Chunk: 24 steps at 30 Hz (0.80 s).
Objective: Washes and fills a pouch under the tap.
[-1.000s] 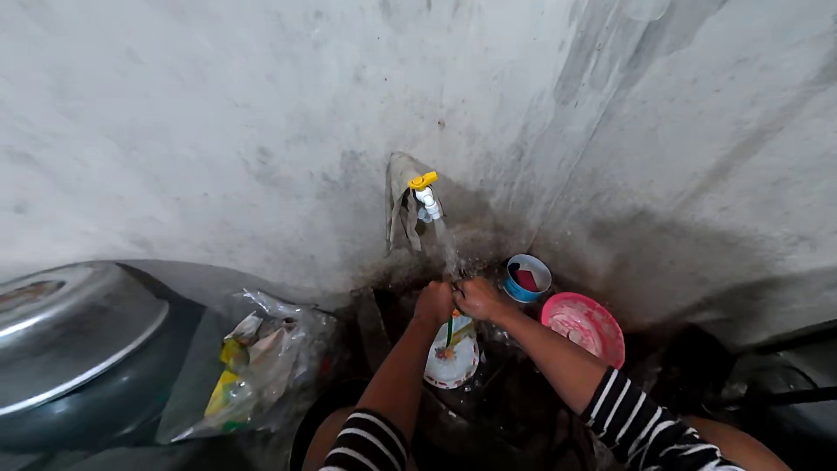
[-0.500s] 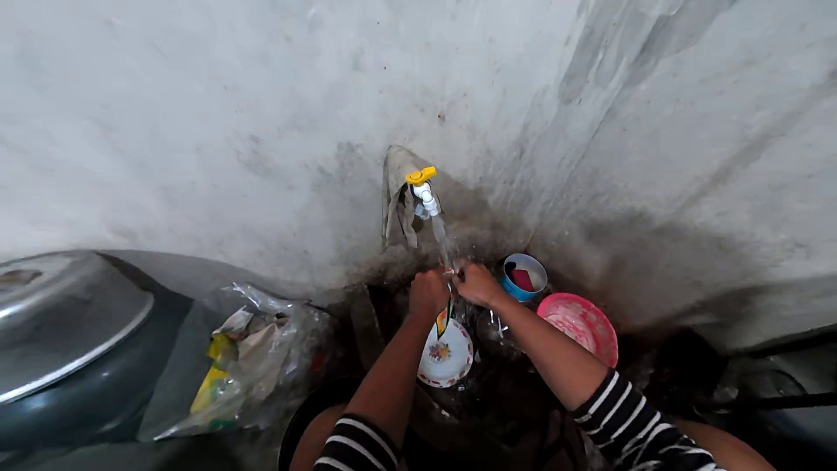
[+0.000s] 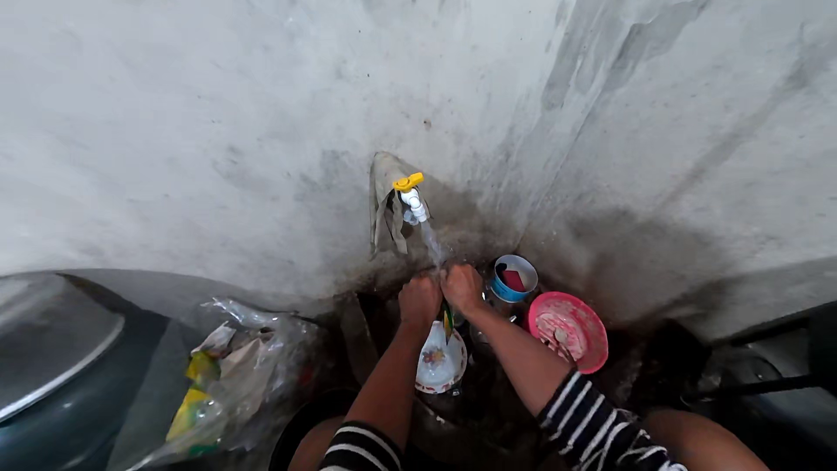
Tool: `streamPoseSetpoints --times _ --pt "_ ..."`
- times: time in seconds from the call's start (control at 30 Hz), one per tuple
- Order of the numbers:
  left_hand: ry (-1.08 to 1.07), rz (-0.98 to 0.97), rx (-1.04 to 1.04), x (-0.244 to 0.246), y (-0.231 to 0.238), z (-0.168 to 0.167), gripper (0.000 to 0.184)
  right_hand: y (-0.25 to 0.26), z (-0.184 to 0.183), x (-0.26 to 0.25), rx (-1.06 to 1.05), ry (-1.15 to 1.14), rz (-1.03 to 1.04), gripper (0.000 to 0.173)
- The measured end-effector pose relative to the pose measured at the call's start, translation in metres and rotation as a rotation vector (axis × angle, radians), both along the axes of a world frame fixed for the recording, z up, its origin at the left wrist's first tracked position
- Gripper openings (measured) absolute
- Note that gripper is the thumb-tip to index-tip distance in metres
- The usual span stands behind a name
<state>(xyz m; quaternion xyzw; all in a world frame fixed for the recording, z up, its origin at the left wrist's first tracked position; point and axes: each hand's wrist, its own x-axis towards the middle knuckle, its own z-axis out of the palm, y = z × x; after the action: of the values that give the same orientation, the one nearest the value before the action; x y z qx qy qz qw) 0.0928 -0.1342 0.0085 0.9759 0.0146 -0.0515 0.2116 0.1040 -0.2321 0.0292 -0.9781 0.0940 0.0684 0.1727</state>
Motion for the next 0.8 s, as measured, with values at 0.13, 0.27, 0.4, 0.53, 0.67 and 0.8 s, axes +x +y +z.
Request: streamPoseSetpoints --times 0.13,0.27,0.4,0.53,0.67,0.8 --pt "0.134 0.091 -0.069 0.001 -0.001 0.0 0.044 -0.004 -0.018 -0.003 0.113 0.037 -0.127 0.037" --pt "0.157 0.042 -0.284 0.013 0.012 0.005 0.054 -0.024 -0.012 -0.007 0.128 0.056 0.169 0.036" --pt "0.122 -0.136 -0.241 0.017 0.018 0.006 0.037 -0.033 0.003 -0.001 0.005 0.114 0.377 0.032" --pt "0.007 -0.169 -0.144 0.014 0.015 0.008 0.029 -0.03 0.014 0.004 -0.144 0.102 0.445 0.038" --pt "0.021 0.025 -0.142 0.015 0.019 0.019 0.029 -0.026 0.019 0.0 -0.149 -0.011 0.245 0.047" --pt "0.084 0.143 -0.171 0.013 0.021 0.015 0.03 -0.024 0.017 0.007 -0.081 0.002 0.032 0.048"
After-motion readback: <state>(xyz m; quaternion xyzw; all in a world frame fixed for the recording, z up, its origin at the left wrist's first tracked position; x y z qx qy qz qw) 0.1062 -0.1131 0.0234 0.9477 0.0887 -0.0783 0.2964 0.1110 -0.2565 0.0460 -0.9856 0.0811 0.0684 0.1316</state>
